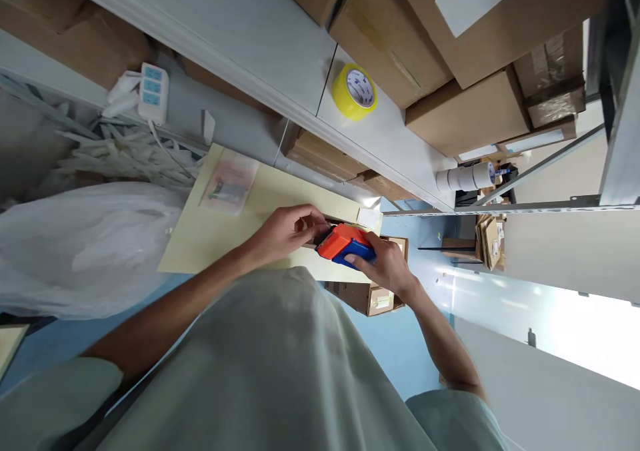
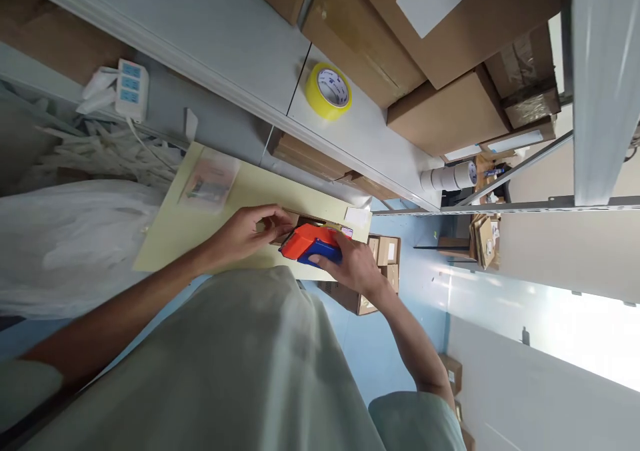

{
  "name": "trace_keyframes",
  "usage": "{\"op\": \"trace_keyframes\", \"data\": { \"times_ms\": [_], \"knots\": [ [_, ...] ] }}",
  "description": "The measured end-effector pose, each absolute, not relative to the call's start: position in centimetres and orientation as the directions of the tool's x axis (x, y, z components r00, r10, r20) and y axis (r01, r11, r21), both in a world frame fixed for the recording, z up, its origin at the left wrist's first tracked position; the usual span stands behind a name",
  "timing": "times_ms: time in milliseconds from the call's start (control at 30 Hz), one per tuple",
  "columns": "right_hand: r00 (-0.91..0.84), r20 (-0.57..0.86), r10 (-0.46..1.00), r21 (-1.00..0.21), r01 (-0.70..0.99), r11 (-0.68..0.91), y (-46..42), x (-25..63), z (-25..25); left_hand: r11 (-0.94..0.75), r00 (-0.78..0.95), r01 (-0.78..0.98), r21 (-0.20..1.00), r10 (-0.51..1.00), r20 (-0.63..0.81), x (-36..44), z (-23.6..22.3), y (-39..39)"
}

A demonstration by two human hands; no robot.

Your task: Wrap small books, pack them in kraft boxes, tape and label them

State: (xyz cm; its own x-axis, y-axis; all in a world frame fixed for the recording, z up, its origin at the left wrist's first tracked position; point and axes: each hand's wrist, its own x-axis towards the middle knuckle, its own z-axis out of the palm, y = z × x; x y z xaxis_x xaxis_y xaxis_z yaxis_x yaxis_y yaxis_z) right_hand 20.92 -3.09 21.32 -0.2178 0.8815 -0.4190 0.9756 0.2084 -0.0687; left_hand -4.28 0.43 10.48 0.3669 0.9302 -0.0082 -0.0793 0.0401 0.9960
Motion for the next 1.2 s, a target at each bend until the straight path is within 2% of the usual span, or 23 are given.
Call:
{"op": "trace_keyframes", "data": {
  "times_ms": [133, 300, 467, 567, 833, 1200],
  "knots": [
    [-0.085, -0.567, 0.819, -0.009, 0.995, 0.098, -2.5, 19.8, 22.2, 0.204, 0.356, -0.093, 0.974, 0.921, -0.159, -3.5, 8.0, -1.0],
    [-0.058, -0.725, 0.686, -0.005, 0.997, 0.079, -1.1, 20.7, 24.6, 0.361, 0.279, -0.106, 0.927, 0.905, -0.321, -4.0, 4.7, -2.9],
    [0.026, -0.778, 0.628, 0.073, 0.996, 0.049, 1.1, 20.9, 27.1, 0.472, 0.228, -0.176, 0.864, 0.873, -0.431, -5.6, 0.2, -2.7],
    [0.061, -0.76, 0.648, 0.117, 0.992, 0.044, 2.4, 19.4, 26.8, 0.523, 0.217, -0.2, 0.829, 0.848, -0.483, -5.5, -2.0, -2.3],
    [0.049, -0.733, 0.679, 0.177, 0.977, 0.121, 4.2, 16.1, 23.3, 0.529, 0.182, -0.312, 0.79, 0.849, -0.496, -3.5, -6.6, -1.1],
    [0.066, -0.758, 0.649, 0.257, 0.944, 0.205, 4.8, 15.7, 20.8, 0.522, 0.171, -0.264, 0.811, 0.853, -0.493, -1.2, -10.0, -0.9]
  ]
}}
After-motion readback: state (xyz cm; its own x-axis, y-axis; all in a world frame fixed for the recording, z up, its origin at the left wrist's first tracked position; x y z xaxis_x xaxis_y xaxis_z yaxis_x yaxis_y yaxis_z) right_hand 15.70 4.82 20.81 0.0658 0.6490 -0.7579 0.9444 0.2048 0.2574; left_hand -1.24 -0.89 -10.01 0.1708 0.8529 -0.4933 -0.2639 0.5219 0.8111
